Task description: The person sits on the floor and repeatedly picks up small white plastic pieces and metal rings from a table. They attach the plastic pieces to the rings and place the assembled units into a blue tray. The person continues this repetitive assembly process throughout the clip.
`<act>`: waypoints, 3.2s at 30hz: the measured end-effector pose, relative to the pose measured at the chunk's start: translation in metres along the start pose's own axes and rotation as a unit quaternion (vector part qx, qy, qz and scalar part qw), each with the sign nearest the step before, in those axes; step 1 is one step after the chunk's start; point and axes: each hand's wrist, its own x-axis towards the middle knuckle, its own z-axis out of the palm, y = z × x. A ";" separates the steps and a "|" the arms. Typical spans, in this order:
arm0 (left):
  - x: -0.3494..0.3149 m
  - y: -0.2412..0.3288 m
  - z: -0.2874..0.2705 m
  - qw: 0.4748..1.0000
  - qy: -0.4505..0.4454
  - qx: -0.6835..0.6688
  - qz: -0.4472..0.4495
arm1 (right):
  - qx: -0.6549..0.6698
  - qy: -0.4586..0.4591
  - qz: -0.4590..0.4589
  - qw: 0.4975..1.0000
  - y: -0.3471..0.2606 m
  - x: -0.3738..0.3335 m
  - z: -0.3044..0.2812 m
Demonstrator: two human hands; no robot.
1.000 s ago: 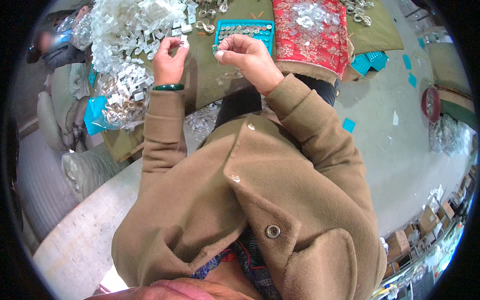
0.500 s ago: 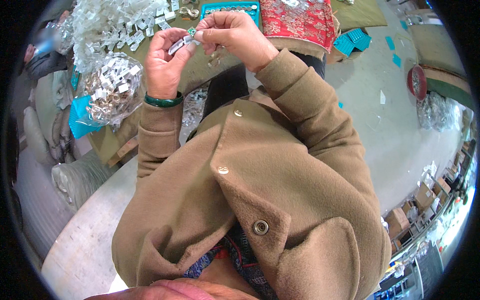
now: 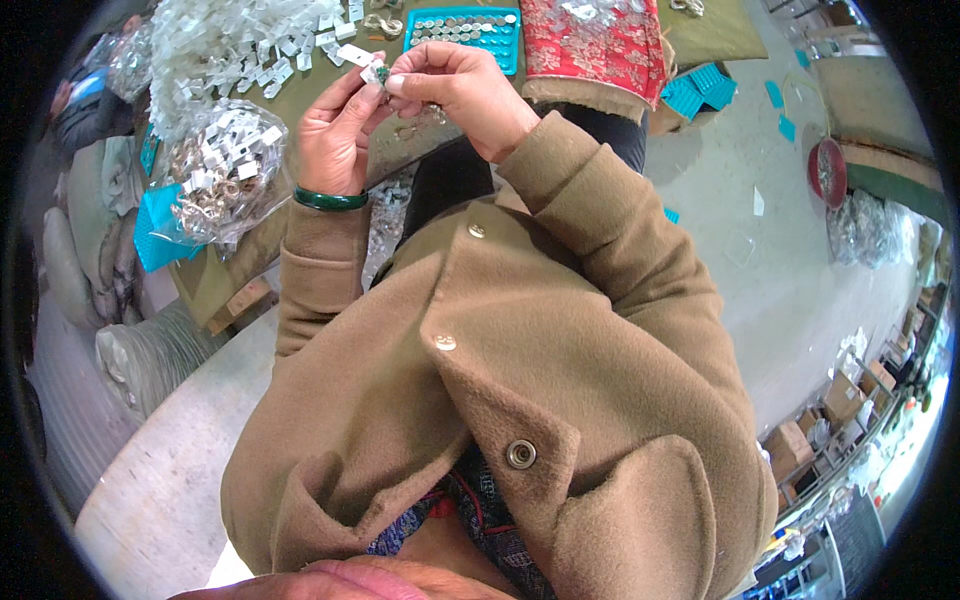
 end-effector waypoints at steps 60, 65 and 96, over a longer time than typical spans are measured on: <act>0.015 -0.035 0.027 0.980 -0.017 0.036 -0.194 | -0.632 0.221 -0.205 0.714 -0.016 0.020 -0.104; 0.016 -0.045 0.032 0.977 -0.012 0.020 -0.210 | -0.696 0.215 -0.176 0.663 -0.013 0.030 -0.099; 0.034 -0.040 0.027 0.970 -0.043 -0.063 -0.231 | -0.599 0.052 -0.276 0.750 -0.021 0.000 -0.061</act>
